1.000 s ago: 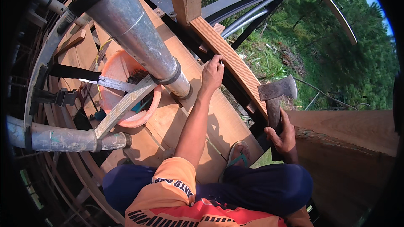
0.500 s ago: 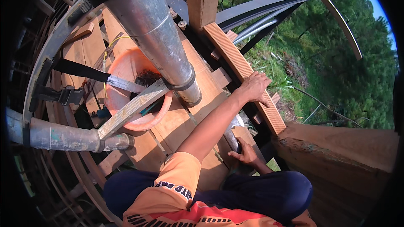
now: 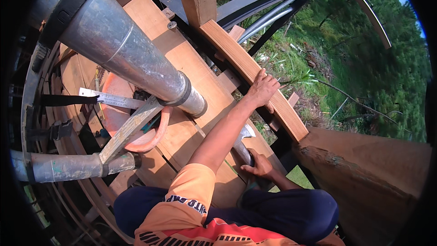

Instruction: The person assembles a wooden structure by positioning wooden planks, hammering nails, and using a power drill to secure the pieces. They repeatedly adjust the planks and fasten them to the frame.

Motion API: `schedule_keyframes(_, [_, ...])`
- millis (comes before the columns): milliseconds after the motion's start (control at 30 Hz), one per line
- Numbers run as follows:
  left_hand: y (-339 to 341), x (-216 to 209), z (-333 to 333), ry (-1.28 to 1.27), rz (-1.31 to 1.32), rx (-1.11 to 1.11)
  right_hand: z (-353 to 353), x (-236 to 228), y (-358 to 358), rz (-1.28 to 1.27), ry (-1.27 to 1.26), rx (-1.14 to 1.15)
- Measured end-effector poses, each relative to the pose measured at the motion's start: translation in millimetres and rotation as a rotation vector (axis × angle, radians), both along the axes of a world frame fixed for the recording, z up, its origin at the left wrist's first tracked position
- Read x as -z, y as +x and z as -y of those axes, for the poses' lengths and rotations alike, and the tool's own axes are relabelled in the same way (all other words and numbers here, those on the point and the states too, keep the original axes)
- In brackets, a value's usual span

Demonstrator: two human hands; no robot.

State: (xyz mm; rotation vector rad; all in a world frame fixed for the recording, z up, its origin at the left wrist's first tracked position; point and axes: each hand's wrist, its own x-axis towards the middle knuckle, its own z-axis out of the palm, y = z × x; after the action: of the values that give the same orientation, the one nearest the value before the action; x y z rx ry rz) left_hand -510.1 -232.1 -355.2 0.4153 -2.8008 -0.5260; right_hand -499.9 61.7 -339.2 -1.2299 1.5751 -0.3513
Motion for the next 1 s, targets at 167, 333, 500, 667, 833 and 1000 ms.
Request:
schedule_keyframes(167, [0, -9, 6, 0.027, 0.04, 0.045, 6, -9, -2, -0.016, 0.069, -0.02])
schedule_keyframes(333, [12, -14, 8, 0.069, 0.048, 0.035, -1, 1, 1, -0.012, -0.032, -0.024])
schedule_keyframes(500, [34, -40, -13, 0.226, -0.368, -0.083, 4, -12, 21, 0.062, -0.031, 0.086])
schedule_keyframes(667, [65, -104, -49, 0.664, -0.514, -0.23, 6, -1, 59, 0.168, -0.103, 0.27])
schedule_keyframes(833, [134, -136, -47, 0.8, -0.282, -0.302, 23, 7, 63, 0.085, -0.043, 0.083])
schedule_keyframes(1000, [164, -111, -35, 0.855, -0.163, -0.494, 35, 8, 46, -0.053, -0.068, -0.127])
